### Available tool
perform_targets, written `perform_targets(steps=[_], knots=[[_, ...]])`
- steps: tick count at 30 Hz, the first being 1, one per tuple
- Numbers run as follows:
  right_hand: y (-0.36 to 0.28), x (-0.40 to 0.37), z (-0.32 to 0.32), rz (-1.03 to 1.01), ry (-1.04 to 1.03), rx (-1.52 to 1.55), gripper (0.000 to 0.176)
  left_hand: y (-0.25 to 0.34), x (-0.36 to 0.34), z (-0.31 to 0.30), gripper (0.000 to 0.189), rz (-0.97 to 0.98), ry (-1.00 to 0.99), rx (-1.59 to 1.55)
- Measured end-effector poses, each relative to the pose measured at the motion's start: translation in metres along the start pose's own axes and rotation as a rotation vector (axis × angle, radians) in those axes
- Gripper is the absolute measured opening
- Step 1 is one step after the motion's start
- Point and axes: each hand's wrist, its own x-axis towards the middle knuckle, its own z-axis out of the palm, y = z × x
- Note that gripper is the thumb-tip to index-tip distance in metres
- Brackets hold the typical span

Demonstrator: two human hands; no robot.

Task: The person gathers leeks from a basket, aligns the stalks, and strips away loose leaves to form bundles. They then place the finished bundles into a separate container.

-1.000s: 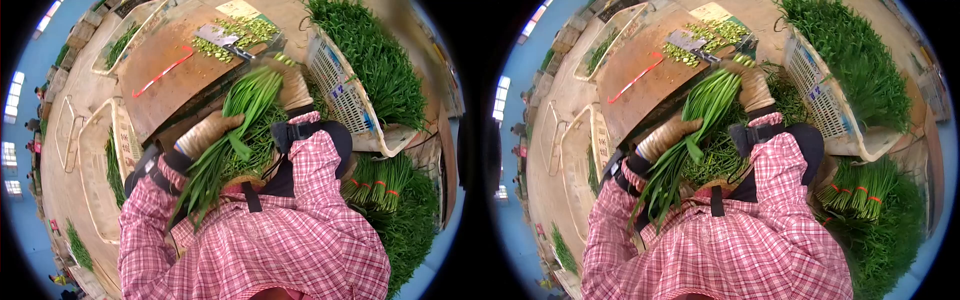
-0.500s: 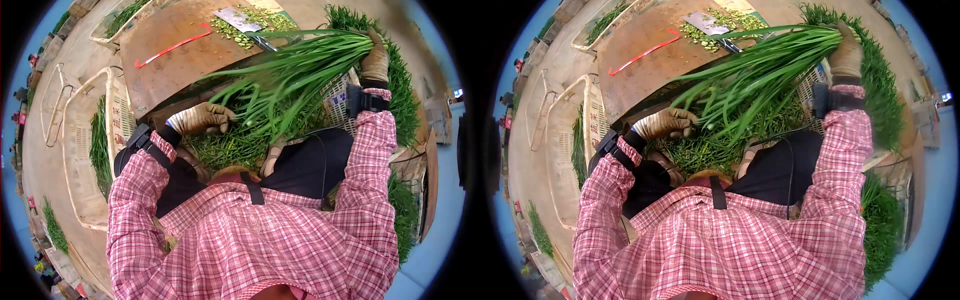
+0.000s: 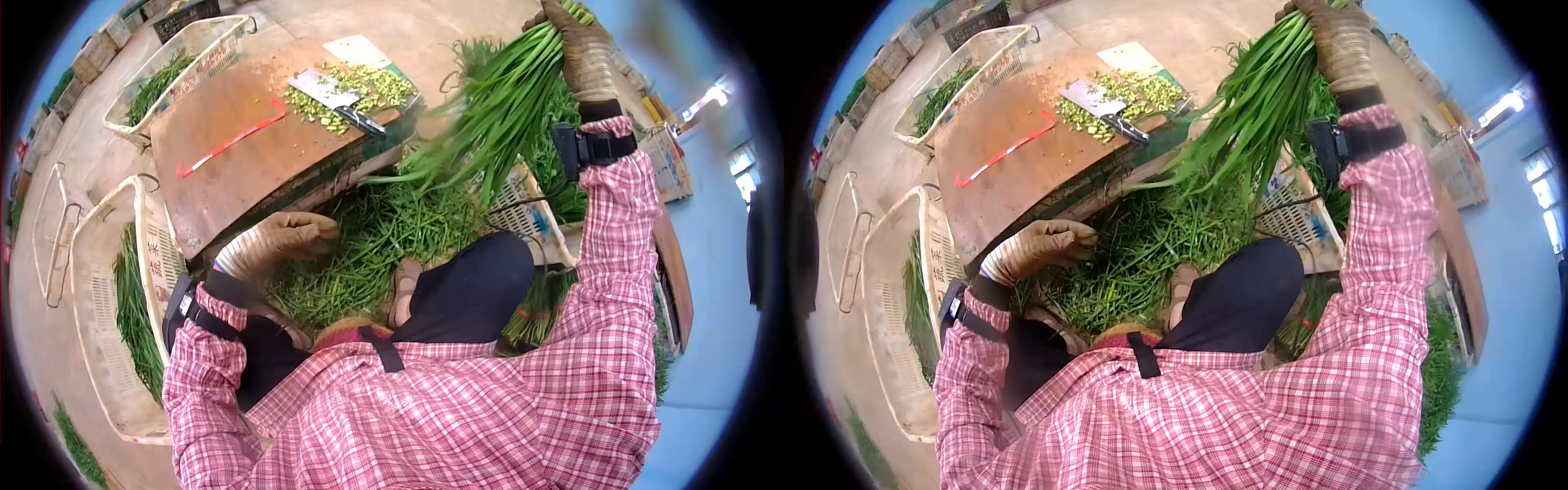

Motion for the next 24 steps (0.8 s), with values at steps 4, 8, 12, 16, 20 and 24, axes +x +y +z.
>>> perform_targets(steps=[4, 8, 12, 16, 20, 24], knots=[[-0.017, -0.034, 0.0, -0.555, -0.228, -0.025, 0.022, 0.021, 0.029, 0.053, 0.086, 0.293, -0.391, -0.377], [-0.002, -0.154, 0.041, -1.018, -0.737, -0.109, 0.045, 0.036, 0.047, 0.115, 0.117, 0.335, -0.543, -0.643], [-0.045, -0.238, 0.065, -1.461, -0.992, -0.135, 0.031, 0.009, 0.039, 0.142, 0.106, 0.424, -0.408, -0.785], [0.025, -0.308, 0.097, -0.194, -1.878, 0.823, 0.037, -0.01, 0.035, 0.147, 0.067, 0.463, -0.473, -0.823], [-0.011, -0.27, 0.084, -0.643, -1.629, 0.631, 0.03, 0.002, 0.039, 0.128, 0.047, 0.261, -0.151, -0.684], [-0.048, -0.229, 0.056, -1.097, -1.143, 0.277, 0.03, 0.014, 0.044, 0.109, 0.042, 0.384, 0.086, -0.432]])
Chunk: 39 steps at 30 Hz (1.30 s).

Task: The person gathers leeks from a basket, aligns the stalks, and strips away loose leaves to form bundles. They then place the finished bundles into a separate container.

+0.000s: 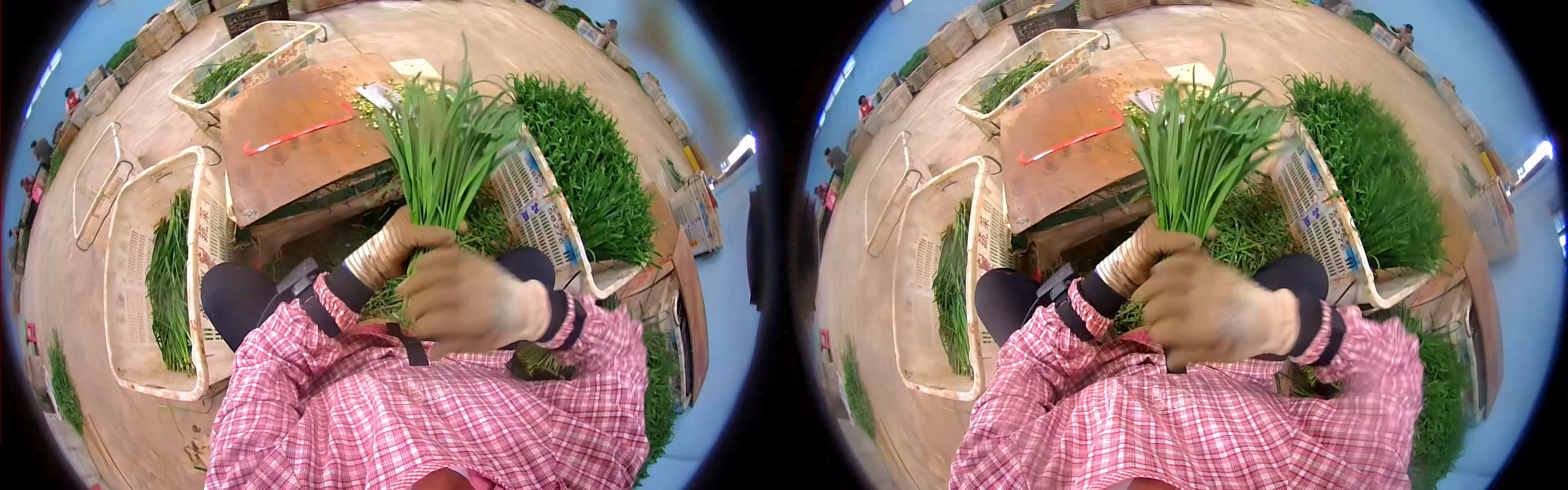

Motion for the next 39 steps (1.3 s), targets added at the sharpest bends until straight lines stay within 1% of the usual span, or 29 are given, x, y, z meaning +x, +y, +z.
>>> perform_targets(steps=[2, 3, 4, 5, 7, 8, 10, 12, 13, 14, 15, 16, 17, 20, 21, 22, 24, 25, 26, 27, 28, 29, 31, 33, 34, 35, 37, 38, 39], knots=[[0.015, -0.028, -0.01, 0.313, 0.576, -0.064, 0.029, 0.013, 0.004, -0.01, 0.038, 0.134, 0.003, 0.162], [0.004, -0.023, -0.015, 0.913, 0.723, 0.069, 0.036, 0.025, 0.002, -0.011, 0.037, 0.174, 0.018, 0.24], [0.023, -0.021, -0.017, 0.902, 0.813, 0.39, 0.051, 0.029, 0.008, -0.018, 0.041, 0.346, 0.05, 0.464], [0.05, -0.023, -0.008, 0.914, 0.863, 0.619, 0.062, 0.036, 0.014, -0.024, 0.046, 0.4, 0.118, 0.624], [0.075, 0.005, -0.021, 0.705, 0.784, 0.763, 0.063, 0.062, 0.02, -0.015, 0.037, 0.629, 0.167, 0.746], [0.085, 0.019, -0.034, 0.651, 0.738, 0.589, 0.06, 0.084, 0.023, -0.012, 0.032, 0.503, 0.199, 1.139], [0.117, 0.049, -0.058, 0.398, 0.665, 0.225, 0.037, 0.109, 0.049, -0.046, 0.03, 0.813, 0.166, 2.042], [0.121, 0.083, -0.077, 0.329, 0.636, 0.114, 0.022, 0.141, 0.03, -0.049, 0.032, 0.704, 0.215, 1.731], [0.113, 0.1, -0.085, 0.468, 0.634, 0.197, 0.02, 0.152, 0.025, -0.058, 0.032, 0.804, 0.203, 1.644], [0.143, 0.113, -0.073, 0.155, 0.765, 0.465, 0.021, 0.162, 0.019, -0.067, 0.033, 0.903, 0.185, 1.559], [0.154, 0.121, -0.075, 0.27, 0.763, 0.551, 0.046, 0.172, 0.01, -0.067, 0.041, 0.599, 0.246, 1.511], [0.172, 0.129, -0.064, 0.324, 0.768, 0.564, 0.047, 0.178, 0.005, -0.068, 0.048, 0.299, 0.299, 1.435], [0.188, 0.136, -0.048, 0.38, 0.772, 0.577, 0.048, 0.168, 0.009, -0.086, 0.048, 0.295, 0.306, 1.434], [0.273, 0.162, 0.027, 0.617, 0.434, 0.445, 0.05, 0.12, 0.021, -0.152, 0.037, 0.474, 0.421, 1.068], [0.283, 0.16, 0.054, 0.581, 0.685, 0.819, 0.051, 0.11, 0.016, -0.16, 0.035, 0.495, 0.509, 1.056], [0.27, 0.167, 0.047, 0.588, 0.687, 0.82, 0.051, 0.109, 0.013, -0.164, 0.033, 0.517, 0.592, 1.048], [0.238, 0.172, 0.022, 0.662, 0.416, 0.284, 0.053, 0.114, 0.009, -0.166, 0.033, 0.44, 0.555, 1.016], [0.221, 0.176, 0.013, 0.67, 0.413, 0.291, 0.053, 0.113, 0.007, -0.172, 0.033, 0.356, 0.531, 0.872], [0.205, 0.18, 0.003, 0.616, 0.417, 0.516, 0.05, 0.113, 0.005, -0.177, 0.033, 0.274, 0.52, 0.728], [0.198, 0.182, 0.0, 0.553, 0.421, 0.738, 0.047, 0.11, 0.005, -0.172, 0.033, 0.27, 0.518, 0.725], [0.204, 0.182, 0.001, 0.405, 0.439, 0.805, 0.056, 0.103, 0.004, -0.16, 0.033, 0.563, 0.529, 0.506], [0.213, 0.178, 0.0, 0.412, 0.44, 0.807, 0.056, 0.098, 0.004, -0.153, 0.033, 0.845, 0.53, 0.274], [0.221, 0.153, -0.012, 0.192, 0.488, 0.074, 0.06, 0.093, -0.004, -0.149, 0.036, 0.774, 0.505, 0.172], [0.222, 0.124, 0.004, 0.353, 0.642, 0.519, 0.075, 0.086, -0.013, -0.145, 0.032, 0.563, 0.479, -0.19], [0.216, 0.124, 0.026, 0.443, 0.444, 0.263, 0.077, 0.082, -0.013, -0.14, 0.032, 0.562, 0.485, -0.195], [0.203, 0.107, 0.039, 0.508, 0.416, 0.186, 0.078, 0.078, -0.011, -0.132, 0.03, 0.571, 0.493, -0.299], [0.13, 0.1, 0.04, 0.633, 0.345, 0.032, 0.079, 0.072, -0.013, -0.119, 0.026, 0.583, 0.519, -0.502], [0.132, 0.082, 0.052, 0.867, 0.145, -0.031, 0.076, 0.066, -0.014, -0.129, 0.025, 0.563, 0.599, -0.405], [0.134, 0.061, 0.051, 0.905, 0.118, 0.064, 0.072, 0.064, -0.019, -0.131, 0.025, 0.569, 0.609, -0.401]])
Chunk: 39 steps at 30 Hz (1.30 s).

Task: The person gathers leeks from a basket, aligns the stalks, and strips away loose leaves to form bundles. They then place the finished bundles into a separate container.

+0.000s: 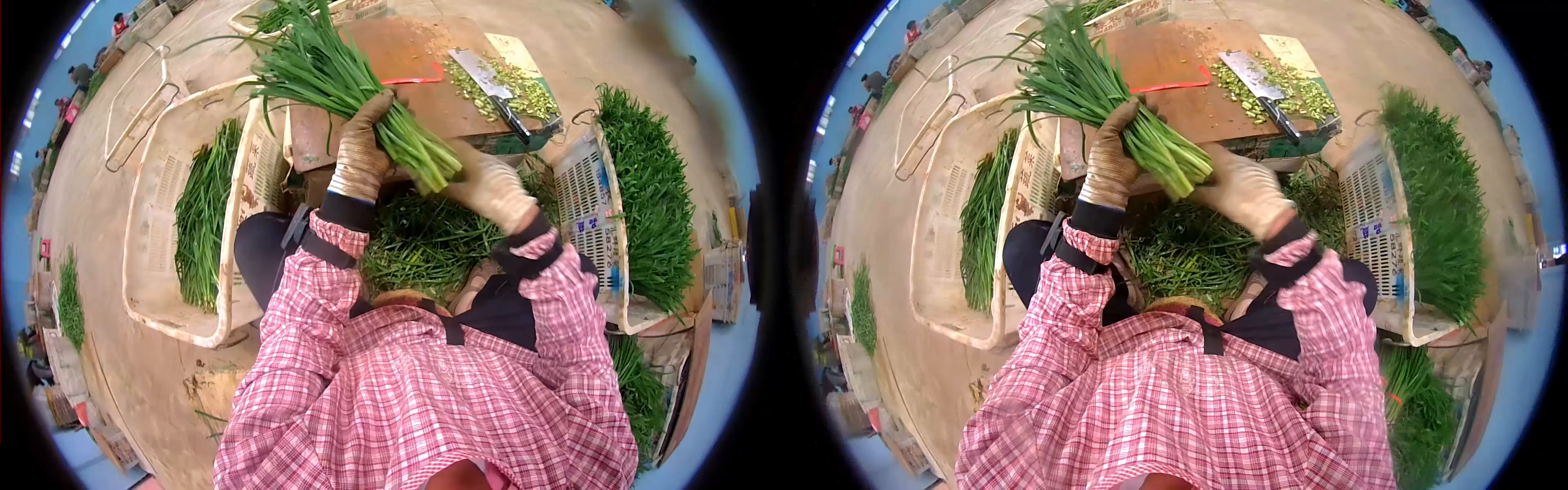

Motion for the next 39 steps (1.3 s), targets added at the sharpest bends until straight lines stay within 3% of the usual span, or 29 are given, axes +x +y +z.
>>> perform_targets(steps=[1, 2, 4, 5, 6, 8, 10, 12, 15, 16, 18, 19, 22, 24, 26, 28, 29, 30, 32, 34, 36, 37, 39], knots=[[0.02, -0.008, -0.007, 0.145, -0.105, -0.169, 0.059, 0.001, -0.004, -0.005, 0.024, 0.009, 0.001, -0.022], [0.037, -0.018, -0.014, 0.102, -0.077, -0.293, 0.041, 0.001, -0.008, -0.009, 0.024, 0.01, 0.001, -0.045], [0.033, -0.028, -0.021, 0.007, 0.378, 0.15, 0.027, -0.001, -0.008, -0.02, 0.025, 0.006, -0.055, -0.07], [0.028, -0.029, -0.022, 0.01, 0.381, 0.153, 0.027, -0.005, -0.011, -0.026, 0.027, -0.02, -0.072, -0.057], [0.011, -0.024, -0.021, -0.134, 0.37, 0.204, 0.024, -0.007, -0.017, -0.026, 0.029, -0.048, -0.09, -0.043], [-0.006, -0.013, -0.015, -0.278, 0.287, 0.025, 0.02, -0.014, -0.029, -0.017, 0.032, -0.109, -0.09, -0.101], [-0.016, -0.008, -0.007, -0.325, 0.266, -0.367, 0.019, -0.015, -0.035, -0.013, 0.033, -0.063, -0.142, -0.124], [-0.021, -0.005, -0.005, -0.289, 0.198, -0.382, 0.019, -0.016, -0.04, -0.011, 0.035, -0.017, -0.056, -0.031], [-0.025, -0.005, -0.001, -0.137, 0.191, 0.276, 0.015, -0.015, -0.041, -0.02, 0.036, -0.07, -0.204, -0.204], [-0.023, -0.006, 0.004, -0.142, 0.188, 0.278, 0.015, -0.015, -0.041, -0.022, 0.036, -0.065, -0.201, -0.202], [-0.02, -0.006, 0.012, -0.256, 0.403, 0.39, 0.012, -0.018, -0.038, -0.022, 0.034, -0.033, -0.199, -0.239], [-0.016, 0.003, 0.015, -0.535, 0.565, 0.193, 0.013, -0.02, -0.038, -0.02, 0.032, -0.022, -0.143, -0.215], [-0.014, -0.002, 0.01, -0.621, 0.513, 0.011, 0.015, -0.023, -0.03, -0.031, 0.031, -0.073, -0.128, -0.214], [-0.01, -0.014, 0.002, -0.529, 0.511, 0.139, 0.015, -0.016, -0.021, -0.039, 0.031, -0.083, -0.102, -0.24], [0.005, -0.032, -0.017, -0.293, 0.394, 0.28, 0.014, 0.001, -0.014, -0.042, 0.027, -0.039, -0.232, -0.274], [0.035, -0.038, -0.048, 0.083, 0.092, -0.235, 0.013, 0.02, -0.011, -0.039, 0.022, 0.089, -0.159, -0.167], [0.054, -0.04, -0.053, 0.14, -0.031, -0.429, 0.022, 0.023, -0.009, -0.039, 0.021, 0.102, -0.089, -0.16], [0.096, -0.041, -0.045, 0.146, 0.037, -0.701, 0.02, 0.025, -0.005, -0.038, 0.02, 0.112, -0.03, -0.151], [0.04, -0.04, -0.041, -0.296, 0.435, -0.277, 0.026, 0.018, 0.001, -0.031, 0.018, 0.144, 0.014, -0.164], [-0.002, -0.032, -0.018, -0.298, 0.459, 0.134, 0.022, 0.011, -0.002, -0.016, 0.021, 0.121, 0.141, -0.1], [-0.026, -0.015, -0.005, -0.457, 0.552, -0.215, 0.019, 0.005, -0.006, 0.0, 0.022, 0.116, 0.209, -0.077], [-0.019, -0.011, -0.004, -0.456, 0.552, -0.216, 0.019, 0.002, -0.005, 0.003, 0.023, 0.096, 0.285, -0.094], [0.008, -0.002, 0.002, -0.313, 0.395, -0.594, 0.014, 0.004, -0.005, 0.002, 0.024, 0.107, 0.421, -0.114]])
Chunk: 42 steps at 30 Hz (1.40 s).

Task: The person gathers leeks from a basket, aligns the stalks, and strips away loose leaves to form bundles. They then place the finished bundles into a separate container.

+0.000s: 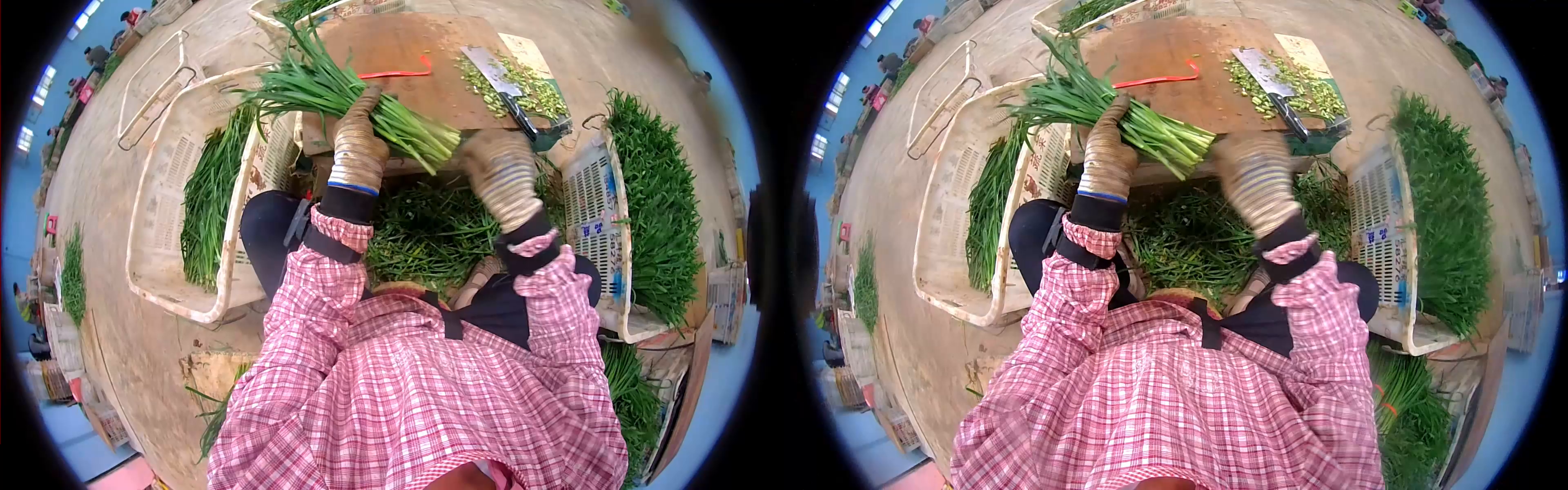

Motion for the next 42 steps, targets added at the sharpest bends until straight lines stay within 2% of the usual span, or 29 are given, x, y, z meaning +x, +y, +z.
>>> perform_targets(steps=[1, 3, 4, 5, 7, 8, 9, 11, 13, 15, 16, 17, 18, 20, 21, 22, 23, 25, 27, 28, 29, 30, 31, 32, 33, 36, 38, 39, 42], knots=[[0.016, -0.003, 0.002, 0.111, -0.08, -0.005, 0.016, 0.001, 0.003, -0.005, 0.024, 0.003, 0.002, -0.002], [0.021, -0.016, 0.002, 0.292, 0.166, 0.404, 0.025, 0.001, 0.013, -0.013, 0.018, 0.035, -0.084, 0.033], [0.0, -0.003, -0.018, 0.288, 0.131, 0.255, 0.05, 0.002, 0.004, -0.009, 0.019, -0.045, -0.101, 0.033], [-0.016, 0.007, -0.02, 0.277, 0.145, 0.265, 0.05, -0.009, 0.01, -0.014, 0.021, 0.013, -0.118, 0.085], [-0.039, 0.028, -0.023, 0.231, 0.054, 0.159, 0.085, -0.017, -0.019, -0.005, 0.022, -0.085, -0.247, 0.039], [-0.049, 0.037, -0.026, 0.273, -0.233, -0.055, 0.102, -0.023, -0.019, -0.009, 0.023, -0.094, -0.352, 0.013], [-0.047, 0.04, -0.025, 0.264, -0.215, -0.057, 0.102, -0.029, -0.018, -0.014, 0.024, -0.104, -0.457, -0.013], [-0.04, 0.039, -0.015, 0.297, -0.44, 0.225, 0.097, -0.028, -0.031, -0.011, 0.023, -0.178, -0.401, -0.002], [-0.037, 0.034, -0.01, 0.322, -0.464, 0.232, 0.09, -0.036, -0.035, -0.014, 0.022, -0.174, -0.416, -0.033], [-0.036, 0.029, -0.005, 0.575, -0.543, 0.44, 0.082, -0.045, -0.034, -0.012, 0.022, -0.162, -0.468, 0.021], [-0.038, 0.023, 0.0, 0.627, -0.465, 0.463, 0.07, -0.048, -0.036, -0.01, 0.022, -0.154, -0.511, 0.076], [-0.031, 0.018, 0.022, 0.62, -0.469, 0.456, 0.07, -0.051, -0.034, -0.003, 0.022, -0.15, -0.509, 0.066], [-0.017, 0.011, 0.057, 0.731, -0.154, 1.132, 0.06, -0.047, -0.034, 0.015, 0.025, -0.059, -0.621, 0.192], [-0.003, 0.02, 0.032, 0.538, -0.019, 0.927, 0.043, -0.039, -0.031, 0.046, 0.034, 0.253, -0.843, 0.472], [0.005, 0.025, 0.02, 0.456, 0.055, 0.812, 0.036, -0.032, -0.025, 0.067, 0.043, 0.182, -0.902, 0.501], [0.014, 0.033, -0.011, 0.613, -0.047, 1.064, 0.035, -0.025, -0.019, 0.088, 0.051, 0.112, -0.959, 0.534], [0.031, 0.037, -0.03, 0.774, -0.152, 1.313, 0.035, -0.016, -0.005, 0.098, 0.058, 0.174, -1.092, 0.722], [0.064, 0.055, -0.051, 0.798, -0.101, 1.56, 0.037, -0.001, 0.035, 0.093, 0.051, 0.276, -1.188, 1.148], [0.091, 0.069, -0.071, 0.818, 0.048, 1.695, 0.034, 0.014, 0.084, 0.065, 0.037, 0.441, -0.728, 1.728], [0.106, 0.075, -0.077, 0.81, 0.068, 1.744, 0.033, 0.016, 0.154, 0.018, 0.026, 1.058, -0.648, 1.863], [0.123, 0.081, -0.082, 0.8, 0.086, 1.794, 0.031, 0.046, 0.151, 0.012, 0.029, 0.96, -0.326, 1.798], [0.143, 0.087, -0.085, 0.766, 0.088, 1.788, 0.032, 0.066, 0.162, -0.014, 0.037, 1.196, -0.124, 1.748], [0.16, 0.094, -0.087, 0.731, 0.09, 1.785, 0.032, 0.093, 0.152, -0.01, 0.051, 0.918, 0.062, 2.004], [0.17, 0.103, -0.09, 0.665, 0.106, 1.745, 0.031, 0.108, 0.161, -0.018, 0.058, 0.696, 0.093, 2.088], [0.185, 0.118, -0.095, 0.599, 0.052, 1.75, 0.03, 0.11, 0.193, -0.043, 0.052, 0.639, 0.078, 1.962], [0.198, 0.167, -0.111, 0.479, 0.043, 1.662, 0.026, 0.094, 0.201, -0.041, 0.026, 0.601, -0.132, 2.228], [0.18, 0.195, -0.103, 0.322, 0.081, 1.666, 0.025, 0.068, 0.187, -0.028, 0.023, 0.609, -0.213, 2.169], [0.174, 0.212, -0.092, 0.286, 0.091, 1.644, 0.026, 0.057, 0.182, -0.019, 0.022, 0.624, -0.236, 2.166], [0.143, 0.243, -0.017, 0.369, 0.016, 1.58, 0.03, 0.036, 0.178, 0.005, 0.021, 0.373, -0.341, 2.314]])
